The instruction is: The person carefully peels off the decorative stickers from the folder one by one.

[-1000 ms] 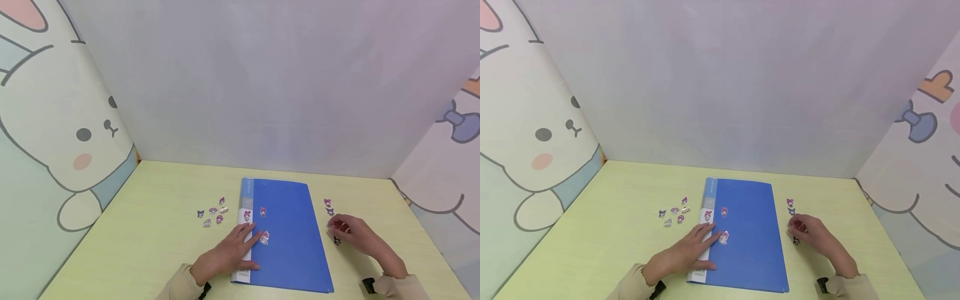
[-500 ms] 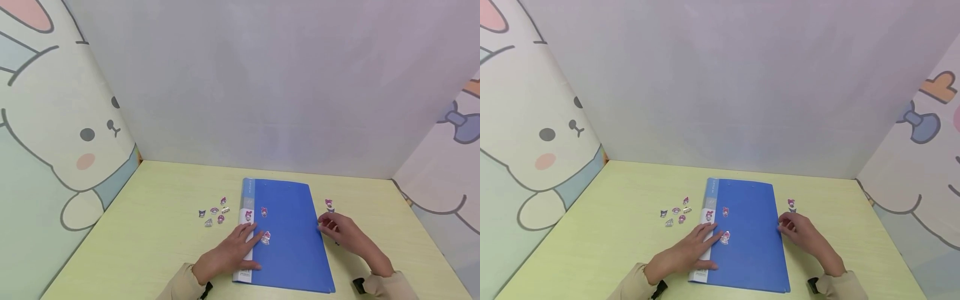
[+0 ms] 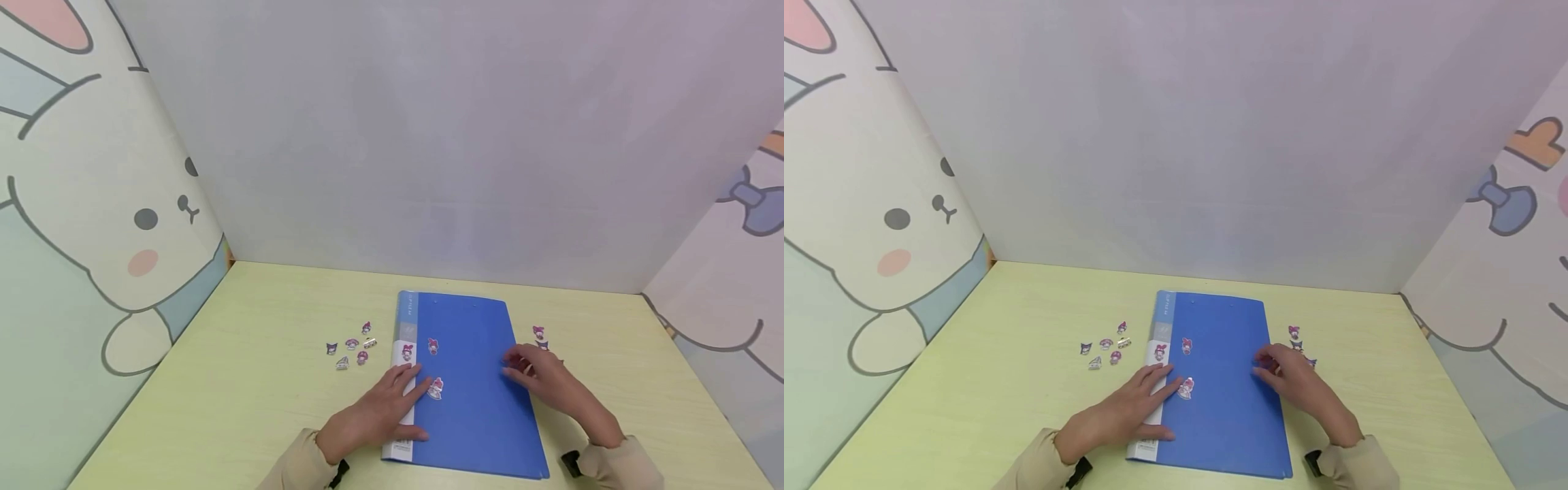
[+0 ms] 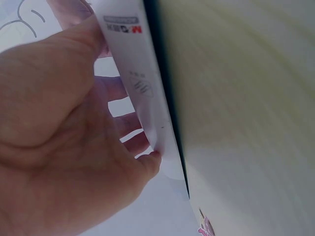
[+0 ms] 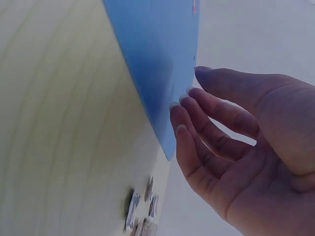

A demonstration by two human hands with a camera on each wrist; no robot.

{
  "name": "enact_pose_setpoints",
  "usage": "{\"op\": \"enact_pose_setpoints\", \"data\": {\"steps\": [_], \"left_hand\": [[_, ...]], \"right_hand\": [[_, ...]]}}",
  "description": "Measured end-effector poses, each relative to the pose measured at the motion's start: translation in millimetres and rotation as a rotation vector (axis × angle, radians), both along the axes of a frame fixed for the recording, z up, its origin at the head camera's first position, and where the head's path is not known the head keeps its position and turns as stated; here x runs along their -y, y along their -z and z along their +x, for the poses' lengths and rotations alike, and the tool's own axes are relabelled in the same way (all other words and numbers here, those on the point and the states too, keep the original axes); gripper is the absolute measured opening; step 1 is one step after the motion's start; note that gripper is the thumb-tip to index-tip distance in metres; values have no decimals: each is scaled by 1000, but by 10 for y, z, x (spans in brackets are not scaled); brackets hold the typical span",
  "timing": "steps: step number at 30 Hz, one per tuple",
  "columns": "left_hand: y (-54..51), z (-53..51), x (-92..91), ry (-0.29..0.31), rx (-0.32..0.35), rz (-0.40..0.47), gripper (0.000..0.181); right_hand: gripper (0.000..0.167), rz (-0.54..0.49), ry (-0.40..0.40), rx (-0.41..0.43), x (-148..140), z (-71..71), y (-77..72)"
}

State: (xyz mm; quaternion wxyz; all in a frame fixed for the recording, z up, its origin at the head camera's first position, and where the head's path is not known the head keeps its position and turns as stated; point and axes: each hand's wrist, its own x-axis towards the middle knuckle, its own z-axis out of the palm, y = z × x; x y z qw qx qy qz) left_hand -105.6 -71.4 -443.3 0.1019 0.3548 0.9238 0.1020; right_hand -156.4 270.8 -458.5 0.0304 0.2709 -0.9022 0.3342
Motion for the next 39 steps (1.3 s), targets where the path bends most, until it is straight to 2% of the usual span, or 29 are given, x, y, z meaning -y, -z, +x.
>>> {"op": "enact_pose_setpoints", "data": {"steps": [13, 30, 39], "left_hand": [[9, -5, -4, 7, -22, -14, 84], [4, 6, -14, -10, -11, -29, 84], [12, -9, -12, 1, -18, -35, 83]], "right_hand": [[16, -7, -53, -66, 219, -9, 10], [17, 10, -100, -26, 560, -23, 33], [20, 31, -169, -3, 745, -11, 18]]}}
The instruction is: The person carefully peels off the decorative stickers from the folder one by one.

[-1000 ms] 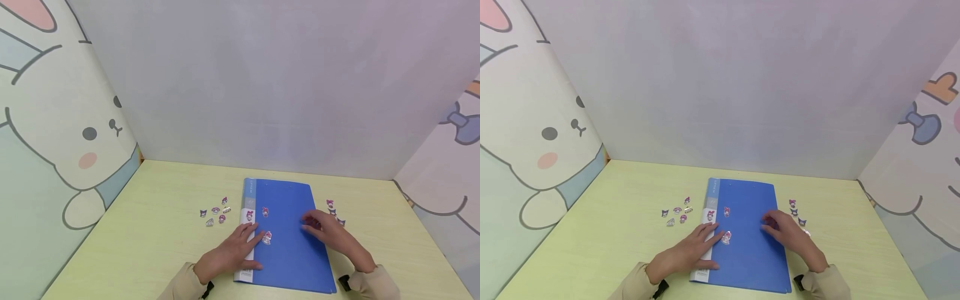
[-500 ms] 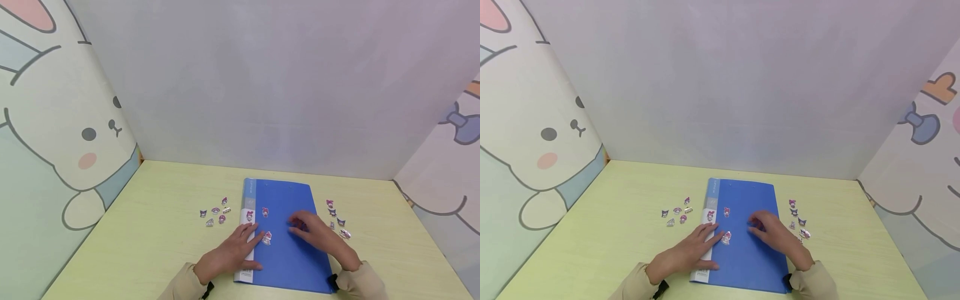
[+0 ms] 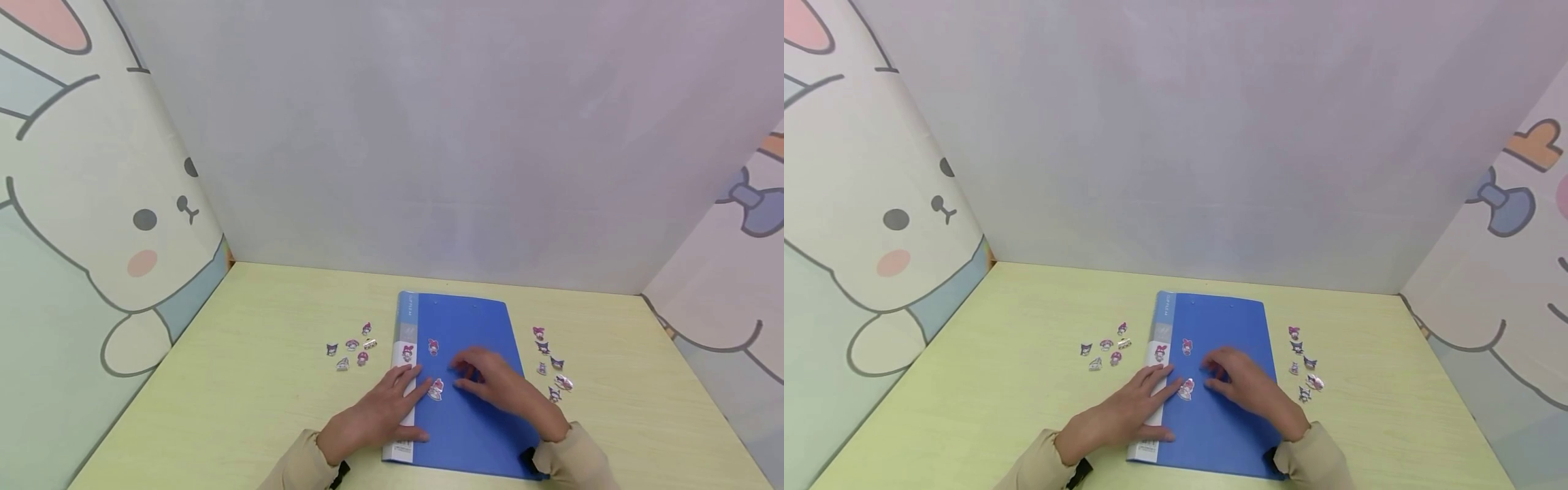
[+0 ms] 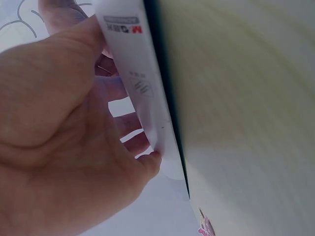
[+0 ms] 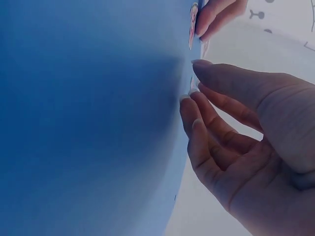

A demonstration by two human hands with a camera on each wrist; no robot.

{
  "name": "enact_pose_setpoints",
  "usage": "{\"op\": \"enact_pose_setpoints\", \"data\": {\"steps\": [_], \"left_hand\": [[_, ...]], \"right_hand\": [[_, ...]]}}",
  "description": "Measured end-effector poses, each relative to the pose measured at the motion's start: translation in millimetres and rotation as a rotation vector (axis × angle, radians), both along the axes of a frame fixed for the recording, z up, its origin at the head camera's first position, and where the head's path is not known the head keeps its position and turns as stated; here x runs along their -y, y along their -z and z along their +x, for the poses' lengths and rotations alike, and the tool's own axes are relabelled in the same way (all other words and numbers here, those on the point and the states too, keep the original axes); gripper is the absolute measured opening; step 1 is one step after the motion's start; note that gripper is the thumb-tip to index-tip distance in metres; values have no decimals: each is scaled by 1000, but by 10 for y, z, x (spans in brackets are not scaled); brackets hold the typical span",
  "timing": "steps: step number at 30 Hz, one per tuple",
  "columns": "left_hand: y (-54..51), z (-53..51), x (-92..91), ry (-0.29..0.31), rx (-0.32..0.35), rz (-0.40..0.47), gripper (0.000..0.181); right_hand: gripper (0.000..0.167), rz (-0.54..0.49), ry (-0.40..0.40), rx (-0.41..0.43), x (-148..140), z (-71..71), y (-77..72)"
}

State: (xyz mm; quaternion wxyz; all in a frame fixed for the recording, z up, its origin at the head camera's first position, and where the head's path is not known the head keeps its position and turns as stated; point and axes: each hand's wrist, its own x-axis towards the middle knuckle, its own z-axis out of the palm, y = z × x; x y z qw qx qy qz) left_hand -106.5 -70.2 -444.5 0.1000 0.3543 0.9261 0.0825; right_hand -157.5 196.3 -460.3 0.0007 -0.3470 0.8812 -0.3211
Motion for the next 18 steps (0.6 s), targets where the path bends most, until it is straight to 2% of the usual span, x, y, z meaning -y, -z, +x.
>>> {"op": "enact_pose_setpoints", "data": {"steps": [9, 18], "left_hand": [[-2, 0, -1, -2, 11, 0, 84], [-11, 4, -3, -3, 5, -6, 83]], "right_hand": [[23, 56, -16, 68, 128, 18, -51], [21, 96, -17, 73, 195, 31, -61]]}}
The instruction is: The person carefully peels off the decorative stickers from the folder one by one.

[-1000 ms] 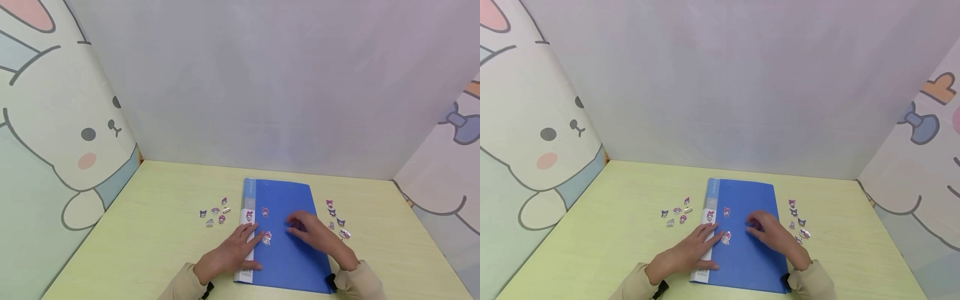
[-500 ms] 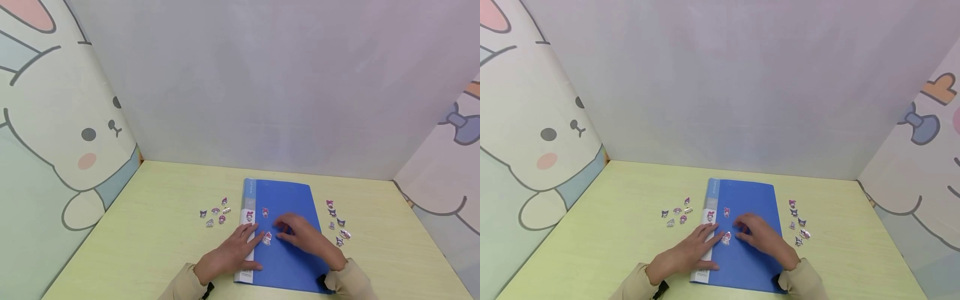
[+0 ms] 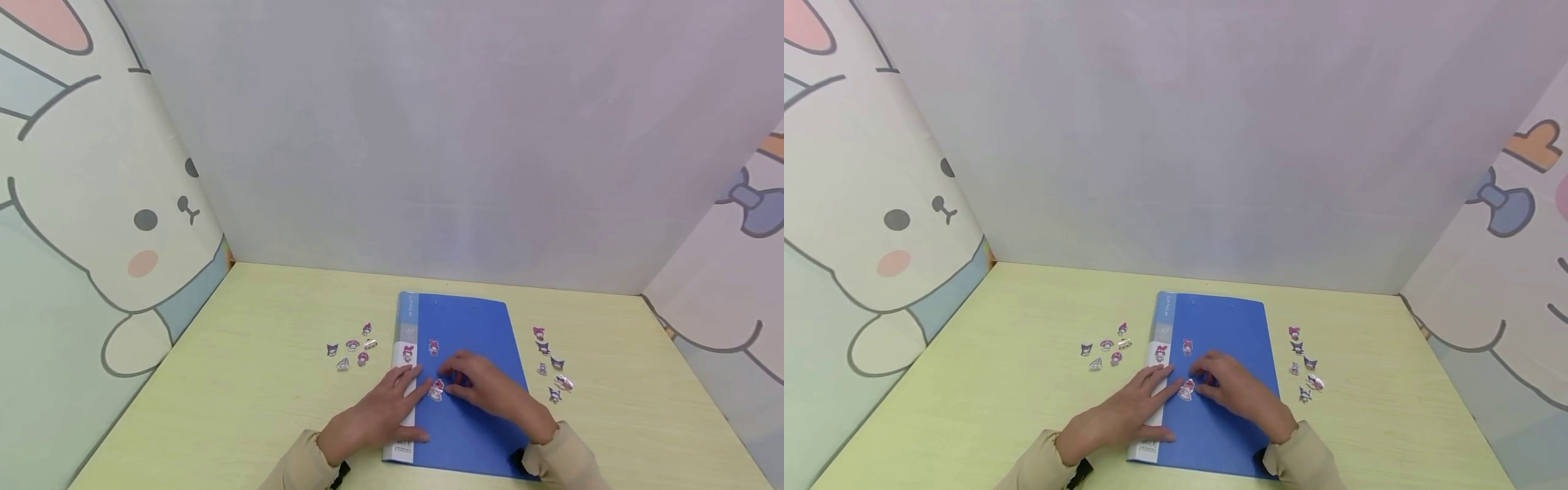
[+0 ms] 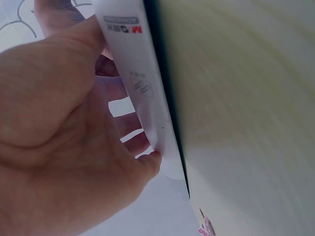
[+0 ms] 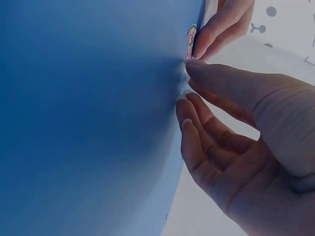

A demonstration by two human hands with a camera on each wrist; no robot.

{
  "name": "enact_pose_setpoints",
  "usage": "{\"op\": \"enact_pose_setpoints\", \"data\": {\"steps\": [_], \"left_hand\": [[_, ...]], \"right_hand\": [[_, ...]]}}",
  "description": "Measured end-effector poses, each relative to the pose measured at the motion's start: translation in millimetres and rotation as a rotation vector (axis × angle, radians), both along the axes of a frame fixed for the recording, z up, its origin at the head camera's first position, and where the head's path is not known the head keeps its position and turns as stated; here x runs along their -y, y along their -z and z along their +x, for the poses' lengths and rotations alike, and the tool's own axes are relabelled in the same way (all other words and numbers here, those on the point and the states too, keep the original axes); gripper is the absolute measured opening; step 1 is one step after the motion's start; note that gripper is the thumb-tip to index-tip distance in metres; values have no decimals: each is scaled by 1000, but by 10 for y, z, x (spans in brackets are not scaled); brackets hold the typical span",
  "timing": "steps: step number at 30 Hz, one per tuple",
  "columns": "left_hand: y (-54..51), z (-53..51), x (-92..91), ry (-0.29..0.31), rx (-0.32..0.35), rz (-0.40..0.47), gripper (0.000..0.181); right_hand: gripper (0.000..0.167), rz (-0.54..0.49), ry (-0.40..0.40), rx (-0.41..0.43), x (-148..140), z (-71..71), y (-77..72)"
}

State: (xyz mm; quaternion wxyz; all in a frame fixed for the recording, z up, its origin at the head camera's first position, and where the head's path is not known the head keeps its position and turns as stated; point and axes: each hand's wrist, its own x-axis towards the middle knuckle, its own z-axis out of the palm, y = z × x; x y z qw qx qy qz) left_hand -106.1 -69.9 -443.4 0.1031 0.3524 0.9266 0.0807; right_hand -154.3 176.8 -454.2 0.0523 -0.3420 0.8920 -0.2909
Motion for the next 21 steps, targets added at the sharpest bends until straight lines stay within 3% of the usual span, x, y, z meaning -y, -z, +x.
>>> {"op": "enact_pose_setpoints", "data": {"steps": [14, 21], "left_hand": [[10, -5, 13, 13, -21, -2, 83], [-2, 0, 11, 4, 4, 11, 83]], "right_hand": [[15, 15, 45, 14, 82, 55, -23], [11, -29, 49, 57, 89, 65, -4]]}}
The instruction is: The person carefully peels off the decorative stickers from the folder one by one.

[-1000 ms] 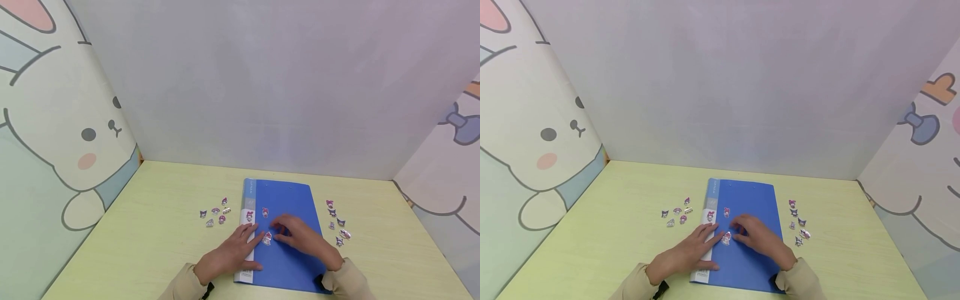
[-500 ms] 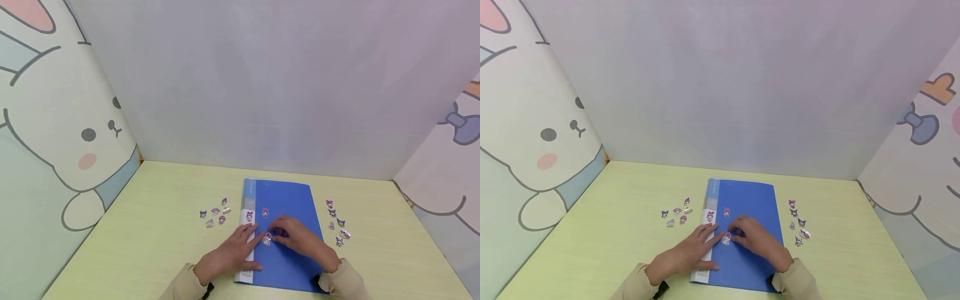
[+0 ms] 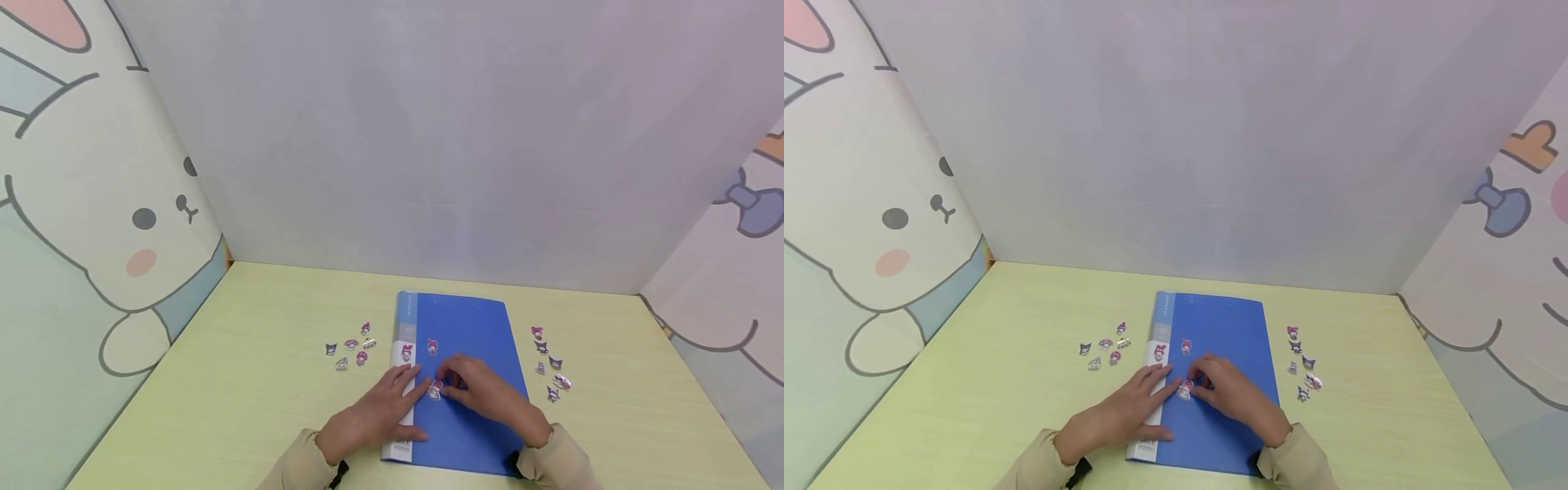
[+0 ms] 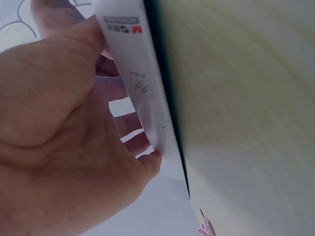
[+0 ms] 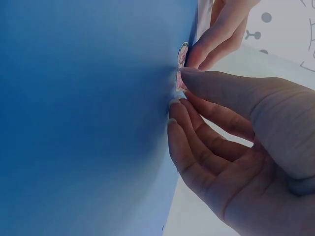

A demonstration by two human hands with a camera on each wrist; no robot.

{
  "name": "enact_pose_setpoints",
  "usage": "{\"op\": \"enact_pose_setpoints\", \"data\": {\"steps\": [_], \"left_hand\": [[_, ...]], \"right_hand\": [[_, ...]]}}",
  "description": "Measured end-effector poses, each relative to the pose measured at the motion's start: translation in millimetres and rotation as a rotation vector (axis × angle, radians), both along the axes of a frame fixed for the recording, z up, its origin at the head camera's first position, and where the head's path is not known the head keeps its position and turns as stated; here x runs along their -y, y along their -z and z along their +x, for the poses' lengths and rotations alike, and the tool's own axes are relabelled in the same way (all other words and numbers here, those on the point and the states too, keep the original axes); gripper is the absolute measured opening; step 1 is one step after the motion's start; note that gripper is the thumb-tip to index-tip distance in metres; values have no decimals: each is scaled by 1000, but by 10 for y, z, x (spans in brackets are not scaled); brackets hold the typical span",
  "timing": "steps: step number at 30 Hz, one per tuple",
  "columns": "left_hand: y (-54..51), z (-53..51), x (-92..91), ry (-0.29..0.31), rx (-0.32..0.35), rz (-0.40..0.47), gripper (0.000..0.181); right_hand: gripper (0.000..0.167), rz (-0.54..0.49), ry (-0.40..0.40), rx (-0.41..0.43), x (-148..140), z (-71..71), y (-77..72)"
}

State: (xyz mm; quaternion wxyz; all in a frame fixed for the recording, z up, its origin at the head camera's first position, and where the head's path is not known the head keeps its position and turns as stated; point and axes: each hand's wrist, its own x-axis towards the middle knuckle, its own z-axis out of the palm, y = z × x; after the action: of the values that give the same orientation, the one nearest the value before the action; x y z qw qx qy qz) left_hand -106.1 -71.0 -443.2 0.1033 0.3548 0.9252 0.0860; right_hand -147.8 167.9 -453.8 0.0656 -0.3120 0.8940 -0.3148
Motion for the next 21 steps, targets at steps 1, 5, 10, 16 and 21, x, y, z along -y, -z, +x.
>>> {"op": "enact_pose_setpoints", "data": {"steps": [1, 5, 10, 16, 21], "left_hand": [[-4, -1, -1, 0, 3, 1, 83], [-15, -7, -6, -2, 12, 3, 83], [-7, -16, -6, 3, 2, -3, 83], [-4, -14, -8, 2, 9, -6, 83], [-6, -11, -10, -4, 14, -5, 84]], "right_hand": [[10, -12, -3, 6, 0, 0, -1], [8, -40, -15, 31, 11, -7, -6], [7, -60, -34, 42, 30, -16, -22], [8, -55, -49, -5, 20, -18, -47], [10, -47, -76, -64, -4, -14, -63]]}}
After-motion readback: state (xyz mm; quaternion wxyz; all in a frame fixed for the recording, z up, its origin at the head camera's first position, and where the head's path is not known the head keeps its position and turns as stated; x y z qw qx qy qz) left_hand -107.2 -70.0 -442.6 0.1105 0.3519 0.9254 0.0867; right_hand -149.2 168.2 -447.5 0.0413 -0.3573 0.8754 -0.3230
